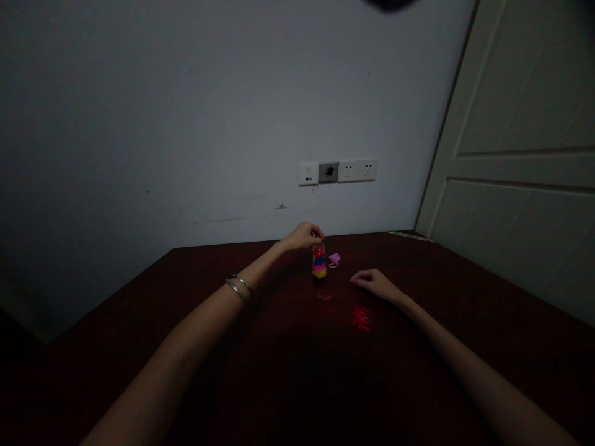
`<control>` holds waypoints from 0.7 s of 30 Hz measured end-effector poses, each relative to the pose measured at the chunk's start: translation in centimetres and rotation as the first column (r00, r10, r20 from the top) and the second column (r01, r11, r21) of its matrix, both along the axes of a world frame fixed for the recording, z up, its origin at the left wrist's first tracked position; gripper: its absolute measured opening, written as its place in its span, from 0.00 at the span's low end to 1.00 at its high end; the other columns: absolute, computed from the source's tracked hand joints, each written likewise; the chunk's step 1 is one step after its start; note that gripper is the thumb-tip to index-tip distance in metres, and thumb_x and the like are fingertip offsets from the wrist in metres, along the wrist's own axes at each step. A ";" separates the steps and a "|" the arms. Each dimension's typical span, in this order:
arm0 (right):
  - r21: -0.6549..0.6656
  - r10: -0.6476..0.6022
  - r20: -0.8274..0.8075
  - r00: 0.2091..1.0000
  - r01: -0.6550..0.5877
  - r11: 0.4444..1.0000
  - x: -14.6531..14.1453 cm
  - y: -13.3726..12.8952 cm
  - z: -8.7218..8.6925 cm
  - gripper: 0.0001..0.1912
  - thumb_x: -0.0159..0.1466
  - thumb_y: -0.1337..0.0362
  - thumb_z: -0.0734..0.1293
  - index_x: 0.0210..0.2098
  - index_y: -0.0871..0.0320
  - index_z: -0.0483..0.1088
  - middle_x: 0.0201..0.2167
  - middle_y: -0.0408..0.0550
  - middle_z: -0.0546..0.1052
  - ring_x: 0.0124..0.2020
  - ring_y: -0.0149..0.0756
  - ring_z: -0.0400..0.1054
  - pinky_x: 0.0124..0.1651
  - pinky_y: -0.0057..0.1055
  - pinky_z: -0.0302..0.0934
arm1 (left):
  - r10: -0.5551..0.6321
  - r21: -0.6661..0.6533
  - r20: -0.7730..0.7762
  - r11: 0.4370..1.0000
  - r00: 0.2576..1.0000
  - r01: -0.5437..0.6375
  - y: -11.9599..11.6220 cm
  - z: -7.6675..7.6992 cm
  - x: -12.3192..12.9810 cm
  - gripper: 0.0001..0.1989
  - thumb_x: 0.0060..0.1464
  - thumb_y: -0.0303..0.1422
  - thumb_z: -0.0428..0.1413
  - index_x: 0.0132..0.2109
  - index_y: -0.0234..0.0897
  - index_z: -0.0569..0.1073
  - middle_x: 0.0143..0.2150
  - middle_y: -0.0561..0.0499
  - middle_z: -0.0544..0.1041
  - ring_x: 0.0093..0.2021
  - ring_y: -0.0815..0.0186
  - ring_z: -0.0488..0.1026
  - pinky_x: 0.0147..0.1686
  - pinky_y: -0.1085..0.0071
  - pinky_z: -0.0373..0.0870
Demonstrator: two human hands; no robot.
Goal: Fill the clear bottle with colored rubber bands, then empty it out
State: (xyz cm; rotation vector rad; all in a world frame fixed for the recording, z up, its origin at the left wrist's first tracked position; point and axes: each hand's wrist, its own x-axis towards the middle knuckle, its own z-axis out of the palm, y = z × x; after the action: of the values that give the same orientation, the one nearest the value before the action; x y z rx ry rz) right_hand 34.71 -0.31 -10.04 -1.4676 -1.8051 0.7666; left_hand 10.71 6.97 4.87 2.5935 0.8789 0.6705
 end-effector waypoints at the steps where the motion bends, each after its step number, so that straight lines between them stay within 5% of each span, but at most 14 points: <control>1: -0.004 -0.004 -0.003 1.000 0.004 1.000 0.0 0.0 0.0 0.14 0.53 0.60 0.61 0.32 0.62 0.74 0.29 0.47 0.76 0.30 0.34 0.67 0.33 0.30 0.60 | -0.001 -0.010 0.004 1.000 1.000 0.001 0.0 0.0 -0.1 0.09 0.44 0.23 0.53 0.34 0.28 0.76 0.29 0.49 0.75 0.29 0.72 0.67 0.33 0.73 0.64; 12: -0.022 0.000 -0.017 1.000 0.000 1.000 0.1 0.0 0.1 0.15 0.53 0.59 0.62 0.33 0.62 0.74 0.32 0.49 0.76 0.32 0.35 0.67 0.35 0.31 0.61 | 0.012 -0.144 0.093 0.990 0.996 0.001 0.8 -1.1 -0.2 0.11 0.46 0.30 0.54 0.35 0.28 0.77 0.31 0.47 0.76 0.30 0.71 0.68 0.33 0.74 0.64; 17: -0.020 0.003 -0.003 1.000 -0.003 1.000 0.0 -0.1 0.1 0.15 0.54 0.58 0.62 0.33 0.62 0.74 0.33 0.49 0.76 0.33 0.36 0.68 0.37 0.32 0.61 | 0.139 -0.238 0.246 0.968 0.959 -0.080 1.7 -2.0 -0.8 0.12 0.46 0.34 0.54 0.33 0.29 0.77 0.26 0.51 0.74 0.26 0.74 0.65 0.28 0.77 0.60; 21: -0.086 0.088 0.041 0.995 -0.085 0.993 0.0 -0.5 1.3 0.19 0.55 0.55 0.62 0.39 0.62 0.73 0.35 0.50 0.75 0.36 0.36 0.67 0.39 0.32 0.61 | 0.342 -0.388 0.356 0.901 0.870 -0.196 3.2 -4.4 -1.8 0.13 0.46 0.35 0.53 0.32 0.29 0.76 0.21 0.54 0.69 0.21 0.75 0.60 0.22 0.78 0.55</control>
State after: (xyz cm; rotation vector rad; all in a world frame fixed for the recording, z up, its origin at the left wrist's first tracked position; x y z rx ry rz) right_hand 34.75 -0.85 -8.71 -1.4789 -1.9013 0.8691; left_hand 8.91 10.21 0.50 1.9328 1.1117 1.0040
